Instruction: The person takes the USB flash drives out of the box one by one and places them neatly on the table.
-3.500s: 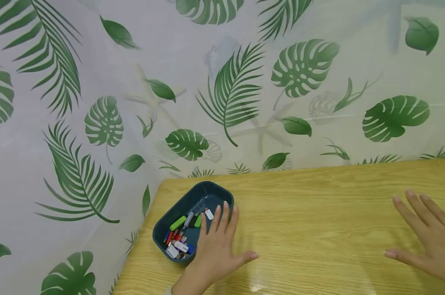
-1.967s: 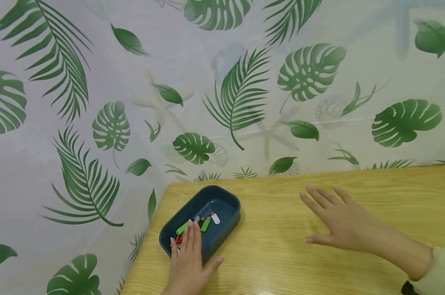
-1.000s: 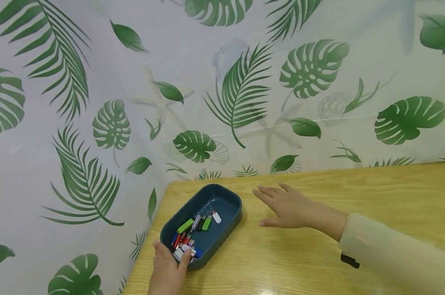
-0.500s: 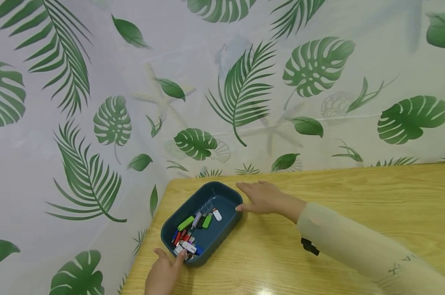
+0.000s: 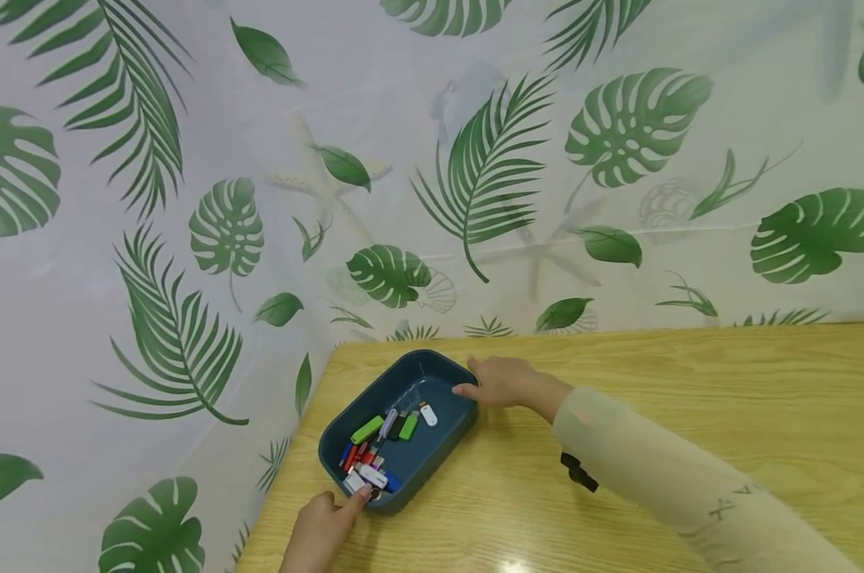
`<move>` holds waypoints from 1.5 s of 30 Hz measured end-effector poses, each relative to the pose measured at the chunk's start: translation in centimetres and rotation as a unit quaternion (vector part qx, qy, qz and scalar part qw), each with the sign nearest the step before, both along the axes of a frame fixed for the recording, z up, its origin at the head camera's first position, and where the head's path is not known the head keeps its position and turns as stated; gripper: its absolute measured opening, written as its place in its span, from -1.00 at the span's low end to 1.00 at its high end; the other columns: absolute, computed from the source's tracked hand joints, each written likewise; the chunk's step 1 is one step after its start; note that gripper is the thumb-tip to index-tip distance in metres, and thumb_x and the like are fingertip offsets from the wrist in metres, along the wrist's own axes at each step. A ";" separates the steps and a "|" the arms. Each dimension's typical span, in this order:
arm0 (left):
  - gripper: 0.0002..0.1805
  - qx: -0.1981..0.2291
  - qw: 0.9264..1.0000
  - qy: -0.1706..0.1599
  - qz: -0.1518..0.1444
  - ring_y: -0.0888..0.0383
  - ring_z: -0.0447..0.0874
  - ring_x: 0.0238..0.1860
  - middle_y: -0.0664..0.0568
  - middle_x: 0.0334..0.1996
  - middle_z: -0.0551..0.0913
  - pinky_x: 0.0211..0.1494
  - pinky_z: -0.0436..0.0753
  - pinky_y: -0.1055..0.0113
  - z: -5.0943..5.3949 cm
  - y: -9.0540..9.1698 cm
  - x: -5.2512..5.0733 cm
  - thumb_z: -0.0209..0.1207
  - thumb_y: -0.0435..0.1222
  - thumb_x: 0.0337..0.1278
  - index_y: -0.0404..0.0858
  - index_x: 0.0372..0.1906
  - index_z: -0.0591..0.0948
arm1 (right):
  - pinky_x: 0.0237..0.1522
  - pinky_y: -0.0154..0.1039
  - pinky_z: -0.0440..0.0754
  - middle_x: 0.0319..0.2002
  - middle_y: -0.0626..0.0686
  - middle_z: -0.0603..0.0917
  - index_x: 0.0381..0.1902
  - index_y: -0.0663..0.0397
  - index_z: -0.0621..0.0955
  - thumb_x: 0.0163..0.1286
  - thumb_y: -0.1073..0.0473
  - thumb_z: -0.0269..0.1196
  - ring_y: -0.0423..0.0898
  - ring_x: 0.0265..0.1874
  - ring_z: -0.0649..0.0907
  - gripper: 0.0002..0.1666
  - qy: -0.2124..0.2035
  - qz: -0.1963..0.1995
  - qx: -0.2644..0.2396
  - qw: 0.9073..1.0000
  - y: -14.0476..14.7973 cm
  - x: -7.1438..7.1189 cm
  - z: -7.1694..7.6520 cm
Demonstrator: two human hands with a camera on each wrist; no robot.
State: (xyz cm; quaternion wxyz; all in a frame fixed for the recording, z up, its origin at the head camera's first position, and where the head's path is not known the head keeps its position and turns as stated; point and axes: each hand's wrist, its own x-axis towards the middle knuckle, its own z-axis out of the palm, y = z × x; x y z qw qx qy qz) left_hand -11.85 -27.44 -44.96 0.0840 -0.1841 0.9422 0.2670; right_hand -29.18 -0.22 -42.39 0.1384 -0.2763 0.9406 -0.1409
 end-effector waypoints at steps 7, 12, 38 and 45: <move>-0.53 0.058 0.996 0.058 -0.023 0.19 0.27 -0.67 0.11 -0.76 0.31 -0.56 0.24 0.35 -0.5 0.3 -0.1 -0.02 -0.06 0.25 -0.25 -0.71 0.42 | -0.36 -0.21 0.45 -0.49 0.04 0.57 -0.30 0.23 0.60 0.41 0.07 0.08 -0.09 -0.49 0.52 -0.68 -0.006 -0.038 -0.098 0.994 -0.2 -0.3 -1.3; -0.56 0.146 0.988 0.043 -0.020 0.12 0.64 -0.52 -0.16 -0.56 0.65 -0.43 0.62 0.28 -0.7 -0.1 -0.2 -0.08 -0.23 0.25 -0.57 -0.39 0.59 | -0.56 -0.32 0.30 -0.71 -0.06 0.36 -0.66 0.13 0.46 0.32 0.25 0.08 -0.17 -0.69 0.33 -0.68 -0.027 -0.068 -0.133 0.988 -1.1 -0.5 -1.6; -0.58 0.212 0.975 0.067 -0.008 0.00 0.71 -0.41 -0.38 -0.37 0.67 -0.38 0.68 0.19 -1.1 0.5 -0.8 -0.12 -0.33 0.10 -0.68 -0.27 0.56 | -0.77 -0.35 0.42 -0.69 0.17 0.66 -0.65 0.24 0.53 0.20 0.37 0.10 0.05 -0.67 0.69 -0.76 -0.061 -0.135 -0.078 0.986 -0.1 0.7 -0.5; -0.59 0.216 0.975 0.052 -0.011 0.05 0.69 -0.46 -0.35 -0.44 0.67 -0.40 0.67 0.21 -1.1 1.5 -1.1 -0.10 -0.35 0.07 -0.68 -0.28 0.58 | -0.67 -0.23 0.59 -0.74 0.17 0.64 -0.63 0.31 0.52 0.22 0.39 0.08 0.05 -0.69 0.69 -0.76 -0.113 -0.142 -0.086 0.980 1.8 1.4 -0.2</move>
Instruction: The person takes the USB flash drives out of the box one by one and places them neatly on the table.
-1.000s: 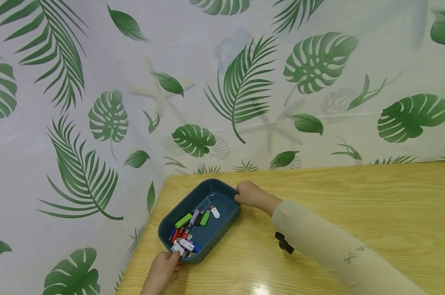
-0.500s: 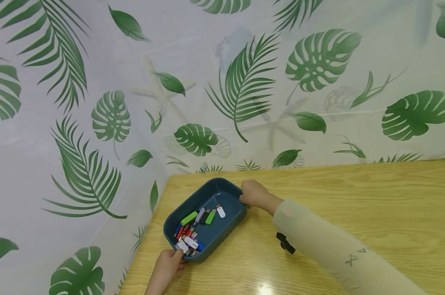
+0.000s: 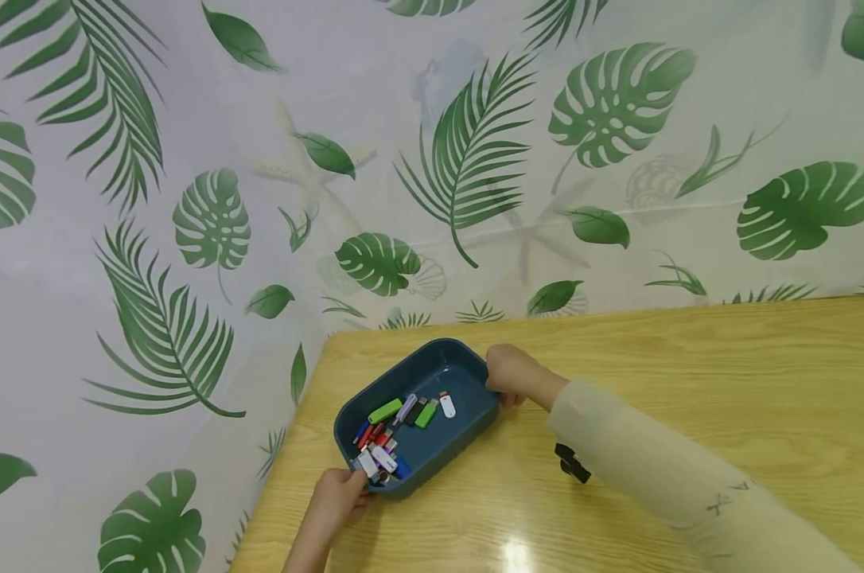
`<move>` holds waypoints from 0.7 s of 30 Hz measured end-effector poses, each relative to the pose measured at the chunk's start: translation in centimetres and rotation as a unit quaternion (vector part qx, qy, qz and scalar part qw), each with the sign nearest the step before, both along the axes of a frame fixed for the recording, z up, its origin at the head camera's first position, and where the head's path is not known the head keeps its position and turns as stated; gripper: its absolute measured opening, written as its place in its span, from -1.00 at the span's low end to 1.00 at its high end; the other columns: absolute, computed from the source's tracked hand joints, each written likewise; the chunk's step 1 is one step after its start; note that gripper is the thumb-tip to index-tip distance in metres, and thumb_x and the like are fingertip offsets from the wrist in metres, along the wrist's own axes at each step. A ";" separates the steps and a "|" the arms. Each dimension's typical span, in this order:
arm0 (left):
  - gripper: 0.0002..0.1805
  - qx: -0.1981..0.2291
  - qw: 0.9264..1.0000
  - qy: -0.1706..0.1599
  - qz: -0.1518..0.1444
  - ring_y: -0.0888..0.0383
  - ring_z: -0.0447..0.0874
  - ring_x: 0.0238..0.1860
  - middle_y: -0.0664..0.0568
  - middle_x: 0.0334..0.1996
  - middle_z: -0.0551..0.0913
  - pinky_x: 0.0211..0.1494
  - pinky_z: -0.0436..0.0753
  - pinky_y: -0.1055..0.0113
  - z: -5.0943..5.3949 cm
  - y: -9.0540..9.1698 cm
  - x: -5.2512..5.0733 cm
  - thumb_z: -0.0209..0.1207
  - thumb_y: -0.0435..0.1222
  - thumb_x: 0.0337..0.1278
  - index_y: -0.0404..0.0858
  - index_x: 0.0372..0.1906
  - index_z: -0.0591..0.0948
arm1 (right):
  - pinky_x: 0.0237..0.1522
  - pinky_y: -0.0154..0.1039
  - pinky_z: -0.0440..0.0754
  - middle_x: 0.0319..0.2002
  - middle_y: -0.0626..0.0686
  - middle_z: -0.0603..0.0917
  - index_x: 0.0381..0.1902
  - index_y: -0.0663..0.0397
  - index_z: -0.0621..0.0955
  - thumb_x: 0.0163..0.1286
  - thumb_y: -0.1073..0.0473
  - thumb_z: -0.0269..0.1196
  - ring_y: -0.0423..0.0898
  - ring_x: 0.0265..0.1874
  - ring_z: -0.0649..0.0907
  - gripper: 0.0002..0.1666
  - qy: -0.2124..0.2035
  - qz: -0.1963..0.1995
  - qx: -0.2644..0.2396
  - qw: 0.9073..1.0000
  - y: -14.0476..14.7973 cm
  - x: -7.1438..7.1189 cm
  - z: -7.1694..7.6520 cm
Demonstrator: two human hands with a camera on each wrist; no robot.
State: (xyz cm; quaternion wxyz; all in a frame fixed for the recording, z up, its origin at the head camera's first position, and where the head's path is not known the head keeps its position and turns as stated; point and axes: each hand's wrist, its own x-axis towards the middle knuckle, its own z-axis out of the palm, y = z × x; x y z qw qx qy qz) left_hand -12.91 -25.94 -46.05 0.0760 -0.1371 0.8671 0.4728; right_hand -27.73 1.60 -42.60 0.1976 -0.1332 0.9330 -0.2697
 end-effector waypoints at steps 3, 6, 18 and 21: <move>-0.59 0.011 1.000 0.000 -0.014 0.06 0.69 -0.47 -0.34 -0.46 0.67 -0.40 0.67 0.22 0.0 0.4 0.0 -0.09 -0.35 0.07 -0.68 -0.28 0.58 | -0.64 -0.19 0.61 -0.75 0.17 0.63 -0.63 0.32 0.51 0.22 0.40 0.09 0.05 -0.70 0.68 -0.77 -0.009 -0.004 0.003 1.000 0.8 0.4 0.0; -0.59 0.022 0.999 0.003 -0.030 0.07 0.69 -0.46 -0.34 -0.47 0.68 -0.41 0.67 0.22 0.2 0.7 0.2 -0.07 -0.34 0.07 -0.68 -0.29 0.58 | -0.66 -0.21 0.60 -0.76 0.17 0.63 -0.67 0.34 0.53 0.21 0.40 0.10 0.02 -0.72 0.68 -0.73 -0.009 0.000 0.005 1.000 1.6 0.9 -0.1; -0.61 0.014 0.998 -0.005 -0.068 0.08 0.69 -0.45 -0.30 -0.46 0.69 -0.39 0.67 0.21 0.0 2.6 -0.7 -0.05 -0.35 0.01 -0.65 -0.32 0.60 | -0.71 -0.25 0.58 -0.82 0.11 0.60 -0.77 0.29 0.55 0.20 0.38 0.10 -0.06 -0.82 0.62 -0.66 0.002 0.008 0.008 1.000 5.3 3.2 -0.2; -0.61 0.006 0.997 -0.009 -0.079 0.06 0.70 -0.44 -0.28 -0.46 0.69 -0.37 0.67 0.20 -0.1 3.1 -0.8 -0.05 -0.34 0.01 -0.65 -0.30 0.60 | -0.71 -0.26 0.57 -0.83 0.11 0.60 -0.79 0.30 0.55 0.18 0.38 0.11 -0.08 -0.84 0.61 -0.65 0.003 0.007 0.000 1.000 6.1 3.8 -0.3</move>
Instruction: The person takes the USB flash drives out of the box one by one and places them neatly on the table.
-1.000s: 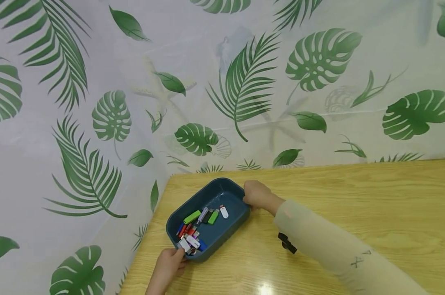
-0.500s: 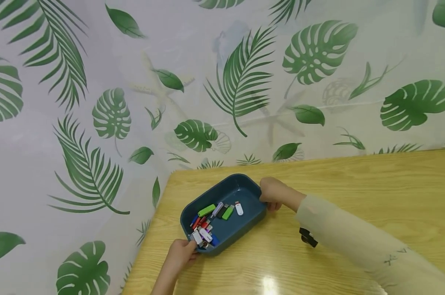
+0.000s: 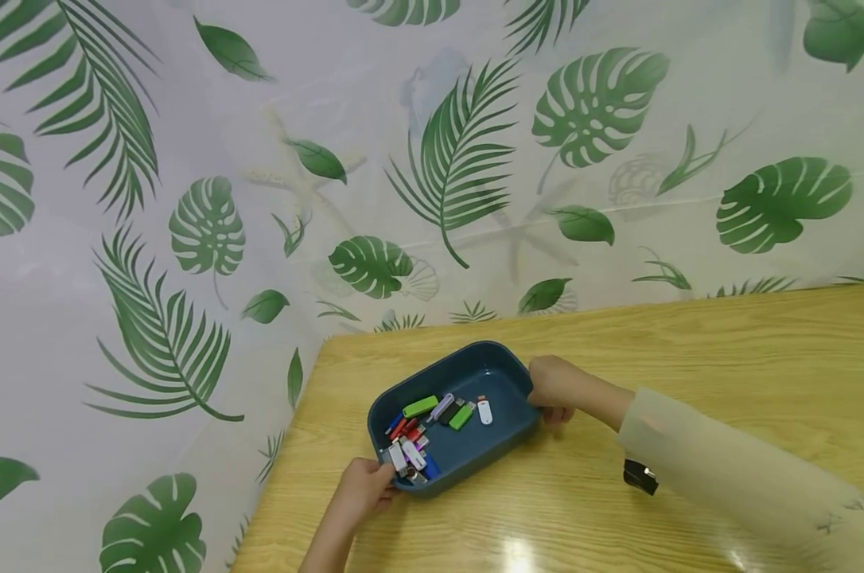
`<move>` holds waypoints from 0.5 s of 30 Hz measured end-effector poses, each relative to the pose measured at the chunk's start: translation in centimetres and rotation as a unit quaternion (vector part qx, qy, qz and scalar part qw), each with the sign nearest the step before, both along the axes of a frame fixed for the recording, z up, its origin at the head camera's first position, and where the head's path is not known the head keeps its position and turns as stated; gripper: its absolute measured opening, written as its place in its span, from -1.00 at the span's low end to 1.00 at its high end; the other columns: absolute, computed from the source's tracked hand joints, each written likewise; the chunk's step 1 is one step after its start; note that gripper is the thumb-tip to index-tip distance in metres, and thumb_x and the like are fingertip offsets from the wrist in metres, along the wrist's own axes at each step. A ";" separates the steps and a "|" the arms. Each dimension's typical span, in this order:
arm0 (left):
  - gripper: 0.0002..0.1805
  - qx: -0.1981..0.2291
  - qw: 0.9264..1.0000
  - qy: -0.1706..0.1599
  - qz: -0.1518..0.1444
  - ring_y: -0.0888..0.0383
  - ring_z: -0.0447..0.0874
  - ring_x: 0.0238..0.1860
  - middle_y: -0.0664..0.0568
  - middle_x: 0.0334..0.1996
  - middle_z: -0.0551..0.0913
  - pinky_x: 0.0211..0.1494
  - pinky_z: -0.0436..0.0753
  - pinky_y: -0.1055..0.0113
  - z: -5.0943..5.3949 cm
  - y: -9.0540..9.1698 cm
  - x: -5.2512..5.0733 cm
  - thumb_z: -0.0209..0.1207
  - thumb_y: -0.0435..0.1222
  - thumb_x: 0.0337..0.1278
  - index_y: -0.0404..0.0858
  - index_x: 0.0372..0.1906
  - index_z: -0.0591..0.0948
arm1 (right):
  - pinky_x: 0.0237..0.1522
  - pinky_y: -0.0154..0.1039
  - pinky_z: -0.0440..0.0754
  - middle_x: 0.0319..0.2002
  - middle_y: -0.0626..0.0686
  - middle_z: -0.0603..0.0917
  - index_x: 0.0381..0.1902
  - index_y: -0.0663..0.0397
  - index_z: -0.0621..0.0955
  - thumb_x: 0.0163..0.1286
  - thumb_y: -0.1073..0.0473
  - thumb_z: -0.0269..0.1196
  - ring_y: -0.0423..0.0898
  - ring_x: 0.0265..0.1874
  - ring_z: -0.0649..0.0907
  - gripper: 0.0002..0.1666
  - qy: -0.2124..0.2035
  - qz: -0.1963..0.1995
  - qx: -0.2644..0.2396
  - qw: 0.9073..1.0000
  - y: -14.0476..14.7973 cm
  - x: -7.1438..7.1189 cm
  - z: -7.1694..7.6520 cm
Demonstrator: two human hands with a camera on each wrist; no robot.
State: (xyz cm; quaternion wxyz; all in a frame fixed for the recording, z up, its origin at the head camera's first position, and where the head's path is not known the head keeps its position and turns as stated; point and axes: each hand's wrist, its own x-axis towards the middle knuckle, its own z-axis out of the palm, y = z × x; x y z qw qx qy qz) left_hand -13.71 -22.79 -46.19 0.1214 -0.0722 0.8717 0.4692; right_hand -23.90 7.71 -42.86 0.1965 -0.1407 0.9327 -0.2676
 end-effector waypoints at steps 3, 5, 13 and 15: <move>-0.61 -0.007 1.000 0.000 -0.010 0.06 0.71 -0.43 -0.28 -0.45 0.70 -0.35 0.68 0.19 -0.2 0.5 -0.2 -0.05 -0.34 0.02 -0.65 -0.28 0.61 | -0.72 -0.27 0.56 -0.83 0.11 0.59 -0.79 0.30 0.55 0.18 0.37 0.10 -0.09 -0.84 0.61 -0.65 -0.001 -0.005 -0.003 1.000 0.6 0.6 0.0; -0.61 -0.009 1.000 0.000 -0.018 0.05 0.71 -0.43 -0.29 -0.45 0.70 -0.35 0.68 0.19 -0.3 0.8 -0.2 -0.05 -0.35 0.02 -0.64 -0.29 0.61 | -0.72 -0.26 0.56 -0.84 0.11 0.59 -0.79 0.31 0.54 0.16 0.39 0.09 -0.09 -0.84 0.61 -0.66 -0.002 -0.008 -0.003 1.000 1.1 1.0 -0.1; -0.63 -0.016 0.999 -0.002 -0.040 0.02 0.72 -0.39 -0.27 -0.41 0.70 -0.32 0.68 0.17 0.0 2.4 -0.4 -0.03 -0.34 0.06 -0.61 -0.27 0.62 | -0.74 -0.25 0.55 -0.84 0.10 0.58 -0.77 0.30 0.52 0.11 0.39 0.09 -0.08 -0.84 0.62 -0.71 -0.012 -0.019 -0.014 1.000 3.2 1.9 -0.1; -0.65 -0.021 0.999 0.006 -0.046 0.01 0.72 -0.39 -0.26 -0.41 0.70 -0.33 0.68 0.17 0.1 2.8 -0.5 -0.02 -0.34 0.07 -0.58 -0.31 0.63 | -0.74 -0.25 0.55 -0.84 0.10 0.59 -0.77 0.30 0.51 0.11 0.40 0.09 -0.09 -0.83 0.62 -0.72 -0.014 -0.018 -0.016 1.000 3.8 2.1 -0.1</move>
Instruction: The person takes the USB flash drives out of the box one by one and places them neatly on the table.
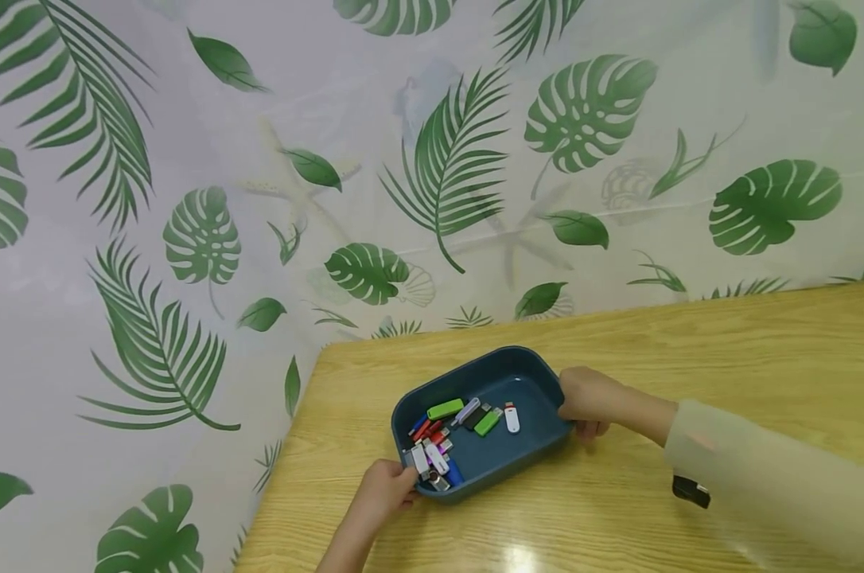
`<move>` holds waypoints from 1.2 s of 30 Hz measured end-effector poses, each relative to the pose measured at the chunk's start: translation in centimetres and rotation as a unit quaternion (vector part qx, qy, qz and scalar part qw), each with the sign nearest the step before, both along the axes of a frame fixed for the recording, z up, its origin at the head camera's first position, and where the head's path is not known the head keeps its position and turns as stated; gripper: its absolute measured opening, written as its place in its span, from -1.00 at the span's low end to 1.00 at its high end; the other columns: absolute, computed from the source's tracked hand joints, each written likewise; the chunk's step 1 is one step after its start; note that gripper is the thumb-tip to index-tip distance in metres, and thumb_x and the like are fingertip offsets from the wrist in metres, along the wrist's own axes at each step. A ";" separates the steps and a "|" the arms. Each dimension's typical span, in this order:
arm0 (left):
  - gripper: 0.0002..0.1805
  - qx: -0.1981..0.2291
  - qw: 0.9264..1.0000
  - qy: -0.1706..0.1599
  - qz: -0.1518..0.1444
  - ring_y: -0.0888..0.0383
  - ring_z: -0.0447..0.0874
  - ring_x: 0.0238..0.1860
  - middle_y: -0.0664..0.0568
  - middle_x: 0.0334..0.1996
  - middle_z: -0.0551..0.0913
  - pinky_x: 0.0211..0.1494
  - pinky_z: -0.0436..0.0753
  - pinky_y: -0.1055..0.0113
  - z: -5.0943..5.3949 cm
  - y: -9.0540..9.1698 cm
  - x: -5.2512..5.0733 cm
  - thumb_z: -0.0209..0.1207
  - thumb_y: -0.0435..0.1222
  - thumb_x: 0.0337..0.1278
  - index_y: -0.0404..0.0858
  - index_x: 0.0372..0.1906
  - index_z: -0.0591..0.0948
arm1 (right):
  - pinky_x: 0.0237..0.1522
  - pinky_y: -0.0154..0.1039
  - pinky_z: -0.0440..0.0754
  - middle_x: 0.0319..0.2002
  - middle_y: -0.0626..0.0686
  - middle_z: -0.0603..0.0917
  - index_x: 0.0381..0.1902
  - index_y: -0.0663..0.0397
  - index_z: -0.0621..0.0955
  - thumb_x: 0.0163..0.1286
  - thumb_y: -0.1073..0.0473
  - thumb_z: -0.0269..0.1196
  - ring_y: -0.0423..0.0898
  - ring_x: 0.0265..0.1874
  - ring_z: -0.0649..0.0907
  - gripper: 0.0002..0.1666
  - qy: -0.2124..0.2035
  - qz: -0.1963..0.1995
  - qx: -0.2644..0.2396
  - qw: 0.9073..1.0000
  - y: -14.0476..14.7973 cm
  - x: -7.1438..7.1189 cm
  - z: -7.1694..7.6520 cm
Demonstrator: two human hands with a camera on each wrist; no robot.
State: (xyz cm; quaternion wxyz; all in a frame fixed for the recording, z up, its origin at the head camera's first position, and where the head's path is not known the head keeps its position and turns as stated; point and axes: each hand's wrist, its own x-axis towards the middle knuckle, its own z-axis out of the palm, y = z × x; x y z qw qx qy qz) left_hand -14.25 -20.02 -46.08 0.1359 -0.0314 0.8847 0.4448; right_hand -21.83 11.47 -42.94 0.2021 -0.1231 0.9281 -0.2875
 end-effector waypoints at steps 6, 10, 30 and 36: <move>-0.70 -0.003 1.000 0.006 -0.016 0.03 0.70 -0.40 -0.24 -0.42 0.69 -0.34 0.68 0.19 0.0 1.2 -0.2 0.00 -0.36 0.05 -0.55 -0.38 0.63 | -0.74 -0.23 0.56 -0.84 0.11 0.59 -0.77 0.31 0.51 0.10 0.40 0.08 -0.08 -0.83 0.62 -0.73 -0.014 -0.008 -0.006 1.000 1.7 0.8 -0.3; -0.74 -0.004 1.000 0.010 -0.028 0.08 0.68 -0.43 -0.20 -0.47 0.69 -0.36 0.67 0.20 -0.1 2.1 -0.5 0.01 -0.38 0.02 -0.52 -0.46 0.63 | -0.74 -0.23 0.56 -0.84 0.11 0.58 -0.76 0.32 0.51 0.10 0.39 0.07 -0.09 -0.83 0.62 -0.72 -0.026 -0.018 -0.011 0.999 2.9 1.8 -0.6; -0.74 -0.015 0.997 0.012 -0.080 0.15 0.57 -0.60 -0.13 -0.66 0.63 -0.49 0.61 0.32 0.2 6.1 -1.3 0.08 -0.38 -0.07 -0.50 -0.68 0.56 | -0.68 -0.20 0.58 -0.82 0.08 0.59 -0.69 0.30 0.52 0.24 0.33 0.08 -0.09 -0.80 0.62 -0.69 -0.049 -0.044 0.008 0.998 7.7 5.7 -0.7; -0.72 -0.021 0.995 0.026 -0.095 0.24 0.39 -0.69 -0.04 -0.72 0.56 -0.62 0.35 0.47 0.3 7.0 -1.9 0.06 -0.37 -0.10 -0.43 -0.77 0.51 | -0.69 -0.23 0.57 -0.81 0.05 0.59 -0.61 0.31 0.48 0.26 0.33 0.08 -0.11 -0.81 0.62 -0.75 -0.050 -0.053 0.005 0.997 8.8 6.3 -0.7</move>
